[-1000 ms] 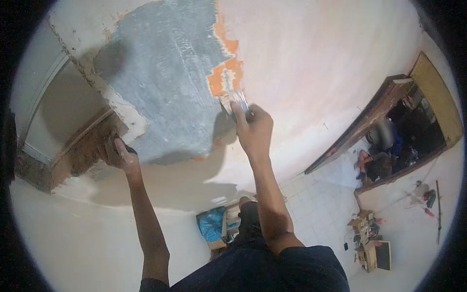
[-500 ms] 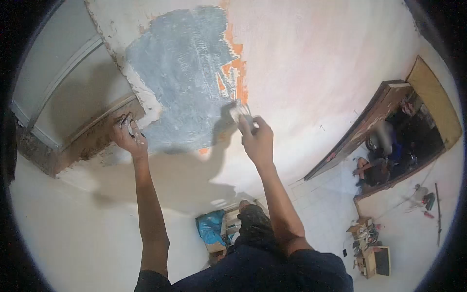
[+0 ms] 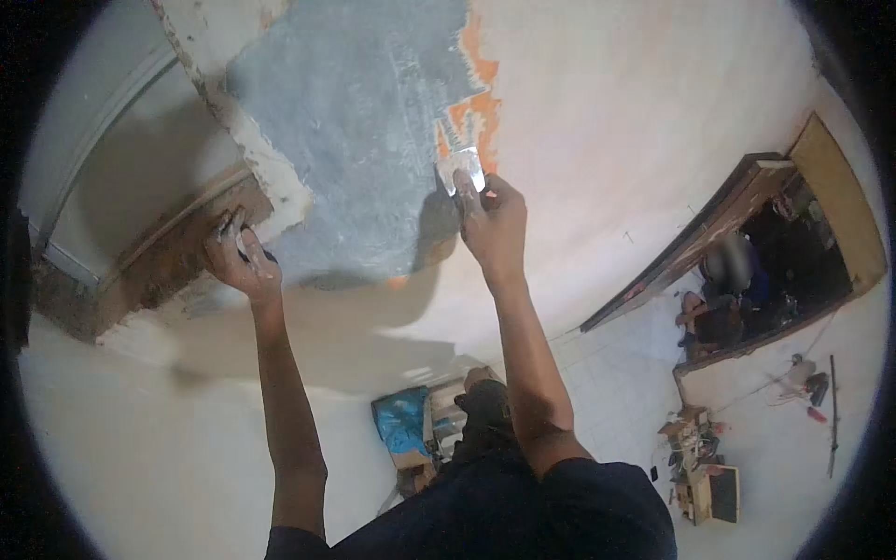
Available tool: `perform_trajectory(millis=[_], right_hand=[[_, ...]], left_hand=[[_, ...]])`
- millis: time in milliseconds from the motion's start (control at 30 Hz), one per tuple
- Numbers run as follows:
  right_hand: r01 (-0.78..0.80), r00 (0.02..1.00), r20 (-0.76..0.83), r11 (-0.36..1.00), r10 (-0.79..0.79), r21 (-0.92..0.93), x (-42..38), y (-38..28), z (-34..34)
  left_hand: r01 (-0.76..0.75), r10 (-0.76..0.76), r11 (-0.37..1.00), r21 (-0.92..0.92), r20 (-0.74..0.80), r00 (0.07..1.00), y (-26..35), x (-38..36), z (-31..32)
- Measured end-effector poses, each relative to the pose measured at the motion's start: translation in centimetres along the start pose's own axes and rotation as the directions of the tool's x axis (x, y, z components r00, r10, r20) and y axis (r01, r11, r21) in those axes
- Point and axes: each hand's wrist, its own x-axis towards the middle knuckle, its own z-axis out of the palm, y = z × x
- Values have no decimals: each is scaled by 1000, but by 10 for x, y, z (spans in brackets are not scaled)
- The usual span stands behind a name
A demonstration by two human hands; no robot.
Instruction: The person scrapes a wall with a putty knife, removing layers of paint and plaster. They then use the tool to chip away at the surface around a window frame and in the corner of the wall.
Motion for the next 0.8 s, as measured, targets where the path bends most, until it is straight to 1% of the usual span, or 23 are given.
perform_trajectory(millis=[33,67,133,167,200,233,267,300,333,367,400,433,467,500,533,567,600,633,667,700,733,767,800], right_hand=[[-68,998,12,997,68,24,0,-5,0],[-77,997,18,997,77,18,1,-7,1],[-50,999,18,999,50,-21,4,-7,-4],[94,996,-8,995,-93,26,13,0,2],[92,996,0,992,-93,91,10,-27,7],[286,958,-62,945,-279,161,24,-38,19],[446,894,-92,887,-438,116,40,-59,27],[481,873,-85,877,-479,-3,52,-91,32],[553,826,-61,826,-561,-115,50,-122,29],[558,821,-70,822,-567,-116,47,-124,24],[563,822,-81,826,-564,-39,42,-124,18],[566,823,-89,823,-562,41,34,-120,12],[536,842,-71,844,-534,15,20,-97,4],[541,832,-76,833,-550,-113,-1,-61,-6],[465,883,52,852,-467,-240,-17,-4,-23],[275,960,206,768,-189,-578,-32,85,-41],[259,952,289,777,-104,-573,-62,174,-71],[146,945,308,693,114,-706,-81,181,-84],[8,965,198,731,174,-682,-84,182,-88],[-135,965,91,758,248,-639,-84,181,-88],[-116,985,45,830,167,-545,-74,153,-80],[-91,995,-15,889,95,-449,-59,110,-67],[-65,998,-14,953,63,-297,-46,87,-57]], left_hand=[[-24,23,1000,-6,-38,999,-3,2,4],[16,-16,1000,-26,-22,1000,-5,-4,7],[14,-14,999,-30,-3,1000,-8,-4,6],[-1,0,1000,-31,-4,1000,-7,-1,8],[41,-41,999,-13,-3,999,-2,-1,6],[37,-37,999,-20,0,999,-3,-3,10],[62,-62,997,-41,-11,998,-9,-8,12],[83,-85,995,-63,-26,996,-12,-7,12],[73,-75,995,-70,-27,997,-9,-3,9],[24,-24,1000,-17,-12,1000,-7,0,5],[-20,20,999,41,1,1000,-6,3,4],[-19,19,999,41,-12,1000,-7,3,6],[-31,31,1000,4,-28,999,-9,2,8],[-44,42,999,-32,-40,998,-11,2,8],[-41,40,999,-26,-46,998,-11,2,6],[-41,40,999,-9,-32,999,-8,4,4],[-41,41,999,8,-24,999,-5,5,5],[-36,36,999,16,-35,999,-2,6,4],[-32,32,999,-16,-45,998,-1,7,5],[-32,29,998,-48,-48,998,-1,8,5],[-33,31,998,-45,-40,999,0,7,4],[-27,27,999,-19,-27,999,1,5,3],[-25,25,1000,5,-20,999,1,5,3]])
